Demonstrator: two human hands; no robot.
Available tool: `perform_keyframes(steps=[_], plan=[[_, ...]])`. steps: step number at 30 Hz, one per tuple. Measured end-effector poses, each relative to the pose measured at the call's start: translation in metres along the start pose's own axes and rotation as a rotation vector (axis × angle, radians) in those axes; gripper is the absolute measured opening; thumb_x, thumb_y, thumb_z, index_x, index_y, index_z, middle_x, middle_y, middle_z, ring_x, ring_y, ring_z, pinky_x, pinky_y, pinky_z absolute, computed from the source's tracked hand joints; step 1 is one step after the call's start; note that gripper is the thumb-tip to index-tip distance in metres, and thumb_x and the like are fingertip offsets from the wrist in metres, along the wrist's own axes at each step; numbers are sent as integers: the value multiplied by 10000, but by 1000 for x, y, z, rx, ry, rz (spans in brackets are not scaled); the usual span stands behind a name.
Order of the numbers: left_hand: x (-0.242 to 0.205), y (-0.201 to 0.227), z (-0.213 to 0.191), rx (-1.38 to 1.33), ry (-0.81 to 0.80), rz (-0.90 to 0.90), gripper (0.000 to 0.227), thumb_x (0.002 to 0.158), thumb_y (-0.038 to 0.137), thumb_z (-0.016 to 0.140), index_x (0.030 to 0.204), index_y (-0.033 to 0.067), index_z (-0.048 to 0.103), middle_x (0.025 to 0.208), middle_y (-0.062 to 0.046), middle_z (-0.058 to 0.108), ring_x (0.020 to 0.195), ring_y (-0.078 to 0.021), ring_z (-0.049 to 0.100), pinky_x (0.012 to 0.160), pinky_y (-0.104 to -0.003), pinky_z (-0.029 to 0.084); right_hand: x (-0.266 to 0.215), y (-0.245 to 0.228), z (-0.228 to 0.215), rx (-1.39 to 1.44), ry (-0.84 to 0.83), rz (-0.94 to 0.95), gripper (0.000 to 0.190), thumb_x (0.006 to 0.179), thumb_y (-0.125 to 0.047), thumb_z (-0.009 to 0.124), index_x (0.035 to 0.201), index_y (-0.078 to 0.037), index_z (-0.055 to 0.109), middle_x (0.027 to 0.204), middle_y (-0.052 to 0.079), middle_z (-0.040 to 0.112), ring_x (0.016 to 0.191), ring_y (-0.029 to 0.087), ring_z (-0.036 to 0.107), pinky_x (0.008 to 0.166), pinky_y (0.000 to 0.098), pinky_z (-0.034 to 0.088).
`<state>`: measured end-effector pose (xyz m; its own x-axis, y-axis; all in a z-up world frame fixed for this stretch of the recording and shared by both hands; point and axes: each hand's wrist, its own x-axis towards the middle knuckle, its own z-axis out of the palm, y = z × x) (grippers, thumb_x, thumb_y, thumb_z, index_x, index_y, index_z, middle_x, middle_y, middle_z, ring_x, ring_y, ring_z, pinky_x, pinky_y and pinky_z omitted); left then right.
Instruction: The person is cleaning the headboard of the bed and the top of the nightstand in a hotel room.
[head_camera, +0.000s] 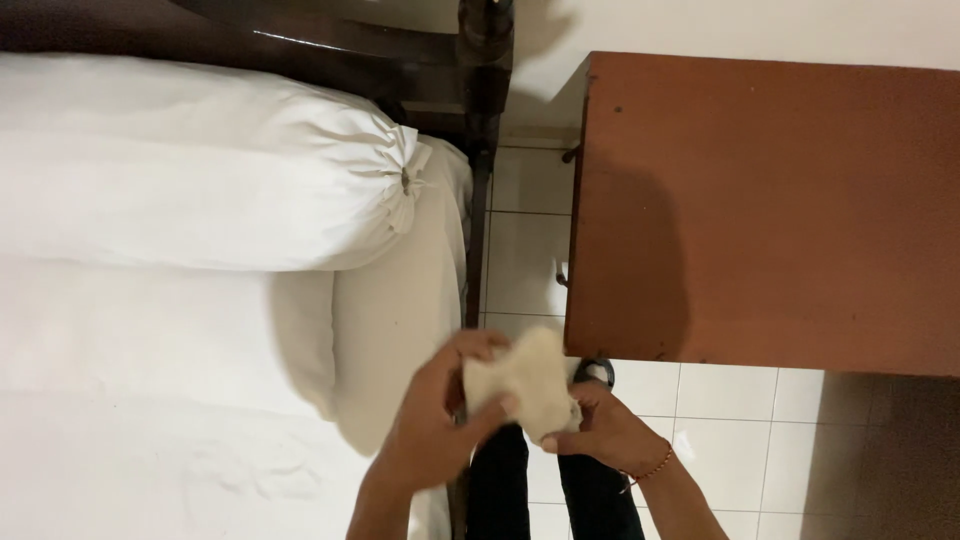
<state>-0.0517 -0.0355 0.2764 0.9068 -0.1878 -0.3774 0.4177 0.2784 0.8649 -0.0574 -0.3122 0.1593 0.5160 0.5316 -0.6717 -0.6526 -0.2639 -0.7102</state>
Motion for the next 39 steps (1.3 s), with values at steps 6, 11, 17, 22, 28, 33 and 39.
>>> perform_keyframes(steps=[6,11,17,22,28,33,39], plan=[[43,-88,-20,-291,126,-382,1199,852,291,788,1695,317,-64,1559,-168,394,1378,-262,408,1211,-536,307,-10,-26,18,266,71,-103,452,875,-174,766,1257,46,663,1136,90,764,1104,198,692,998,386,561],[38,-131,-9,-715,3,-405,1270,757,311,847,1637,264,-69,1512,-341,478,1324,-364,549,1166,-507,384,-6,-50,27,179,246,-84,561,873,-130,753,1377,7,546,1220,148,715,1166,238,681,1016,401,573],[25,-89,-3,-415,157,-409,1257,660,39,872,1620,298,103,1486,-200,531,1297,-256,583,1098,-425,484,-11,-87,46,138,406,-179,996,761,-28,742,1593,-192,219,1458,69,493,1302,215,555,1033,398,543],[9,-69,-9,51,111,-343,903,689,-18,839,1474,187,442,1486,-96,516,1218,-255,656,976,-411,566,-9,-47,33,35,458,-205,872,820,-9,705,1576,-204,319,1434,132,555,1302,224,574,1061,387,538],[1,-70,0,594,227,-86,281,846,57,757,1125,86,773,1227,-79,707,1081,-217,696,951,-344,570,-4,-52,32,-252,404,-150,677,815,-35,742,1454,-162,557,1394,103,640,1258,189,610,1080,347,508],[-5,-73,10,843,311,80,228,827,46,762,1051,66,792,1147,-41,689,998,-258,612,865,-361,559,0,-72,36,-606,459,30,529,772,-183,860,1285,-216,740,1213,106,710,1103,199,702,966,320,584],[-5,-59,8,808,271,312,259,836,44,783,1094,27,771,1206,-66,682,1087,-292,617,890,-368,558,13,-64,28,-1057,505,-568,315,625,-237,917,866,-183,721,1344,124,621,1218,387,555,952,409,543]])
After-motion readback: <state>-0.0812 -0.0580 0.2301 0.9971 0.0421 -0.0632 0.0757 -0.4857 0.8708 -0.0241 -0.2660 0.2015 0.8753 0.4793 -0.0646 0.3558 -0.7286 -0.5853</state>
